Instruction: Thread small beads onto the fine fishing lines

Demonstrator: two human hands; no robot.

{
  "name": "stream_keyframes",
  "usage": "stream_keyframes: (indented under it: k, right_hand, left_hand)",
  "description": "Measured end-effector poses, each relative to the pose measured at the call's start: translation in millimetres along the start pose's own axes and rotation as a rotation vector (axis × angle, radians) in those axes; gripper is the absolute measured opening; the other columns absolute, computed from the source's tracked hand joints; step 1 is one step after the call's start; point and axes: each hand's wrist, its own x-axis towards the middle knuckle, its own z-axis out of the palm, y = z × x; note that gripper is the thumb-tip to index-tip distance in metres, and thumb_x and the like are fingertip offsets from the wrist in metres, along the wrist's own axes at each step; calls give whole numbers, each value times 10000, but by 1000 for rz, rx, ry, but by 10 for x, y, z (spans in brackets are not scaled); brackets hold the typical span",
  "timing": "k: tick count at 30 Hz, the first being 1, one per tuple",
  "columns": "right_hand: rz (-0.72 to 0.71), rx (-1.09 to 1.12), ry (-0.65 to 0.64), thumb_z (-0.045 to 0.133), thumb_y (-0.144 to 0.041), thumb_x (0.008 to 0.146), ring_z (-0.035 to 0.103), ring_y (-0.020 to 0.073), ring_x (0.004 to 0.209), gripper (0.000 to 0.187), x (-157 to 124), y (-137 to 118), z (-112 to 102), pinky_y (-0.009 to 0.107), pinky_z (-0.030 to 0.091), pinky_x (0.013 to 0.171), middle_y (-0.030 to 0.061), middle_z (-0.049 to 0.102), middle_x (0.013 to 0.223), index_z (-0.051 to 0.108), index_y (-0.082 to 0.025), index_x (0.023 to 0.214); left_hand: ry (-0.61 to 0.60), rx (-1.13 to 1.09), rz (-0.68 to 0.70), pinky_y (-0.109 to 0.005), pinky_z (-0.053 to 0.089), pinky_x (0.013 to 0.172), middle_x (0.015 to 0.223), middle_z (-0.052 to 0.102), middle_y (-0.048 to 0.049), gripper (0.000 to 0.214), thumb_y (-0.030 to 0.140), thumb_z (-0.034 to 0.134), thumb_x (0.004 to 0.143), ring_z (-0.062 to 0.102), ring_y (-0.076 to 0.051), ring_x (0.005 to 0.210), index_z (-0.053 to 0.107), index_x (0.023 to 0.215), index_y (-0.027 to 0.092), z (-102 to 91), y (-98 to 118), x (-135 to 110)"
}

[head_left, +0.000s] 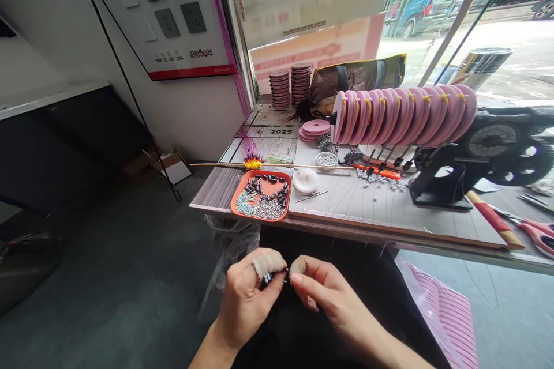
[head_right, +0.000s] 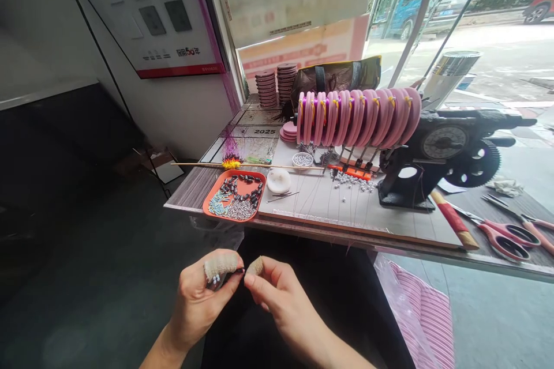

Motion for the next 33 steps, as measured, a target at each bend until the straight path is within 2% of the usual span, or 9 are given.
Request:
stream_keyframes:
  k: [6, 10, 13, 16, 21, 26, 29, 31, 33]
  right_hand:
    - [-145, -227, 51, 521, -454, 833, 274, 97, 582, 347, 14, 19, -35, 218, 256, 538, -52, 339, 619, 409, -177, 656]
    - [-183, -431, 4, 446, -419, 884, 319, 107, 606, 297, -19, -21, -39, 223, 285, 559, -41, 373, 649, 426, -179, 710]
    - [-217, -517, -6, 421, -400, 896, 332, 107, 594, 284, -43, -16, -47, 223, 289, 546, -36, 391, 646, 441, -179, 719]
    - [-278, -613, 47, 432, -355, 895, 357, 107, 588, 227, -59, 13, -69, 222, 306, 549, -31, 422, 655, 462, -181, 751]
    - [-354, -743, 61, 467, -283, 877, 346, 101, 552, 164, -93, 19, -107, 213, 302, 516, -41, 409, 627, 454, -193, 740]
    - [-367, -782, 29, 474, -210, 845, 455, 135, 678, 32, -97, -40, -158, 239, 388, 618, 20, 513, 811, 500, -193, 853]
    - [-338, -684, -52, 545, -216, 794, 495, 186, 895, 170, -55, -30, -169, 300, 399, 805, 59, 535, 983, 510, -193, 958]
    - [-282, -553, -89, 533, -282, 824, 503, 172, 837, 112, -26, 12, -164, 286, 406, 779, 33, 550, 871, 520, -184, 877]
    - [-233, -465, -70, 482, -345, 866, 466, 132, 677, 206, -14, 63, -158, 241, 400, 652, -8, 501, 703, 498, -175, 749]
  left_hand:
    - [-71, -51, -103, -204, 480, 556, 711, 647, -24, 71, 107, 604, 729, 607, -135, 611, 624, 752, 171, -3, 68, 2]
    - [-116, -105, -188, -202, 423, 506, 652, 610, -5, 54, 152, 613, 739, 538, -113, 555, 608, 689, 171, 29, 87, -16]
    - [-104, -208, -335, -210, 415, 531, 707, 609, -8, 41, 162, 635, 715, 535, -125, 610, 622, 750, 179, 43, 78, -40]
    - [-130, -334, -498, -219, 420, 570, 772, 589, -9, 210, 200, 683, 677, 530, -138, 671, 615, 875, 186, 21, 50, -45]
    - [-238, -491, -512, -257, 404, 681, 707, 545, -5, 165, 313, 574, 795, 477, -136, 697, 583, 745, 156, -4, 35, -14]
    - [-74, -689, -633, -197, 264, 461, 580, 371, 63, 201, 332, 614, 766, 274, -67, 506, 531, 700, 161, 49, 99, -43]
    - [-12, -769, -674, -207, 191, 428, 545, 310, 79, 211, 323, 622, 758, 197, -58, 471, 519, 673, 159, 101, 136, -59]
    - [31, -804, -698, -208, 196, 432, 537, 317, 79, 207, 302, 622, 757, 201, -54, 464, 511, 657, 158, 138, 143, -57]
    - [74, -837, -733, -206, 194, 431, 519, 301, 86, 211, 283, 618, 757, 194, -51, 455, 493, 639, 160, 169, 135, -50]
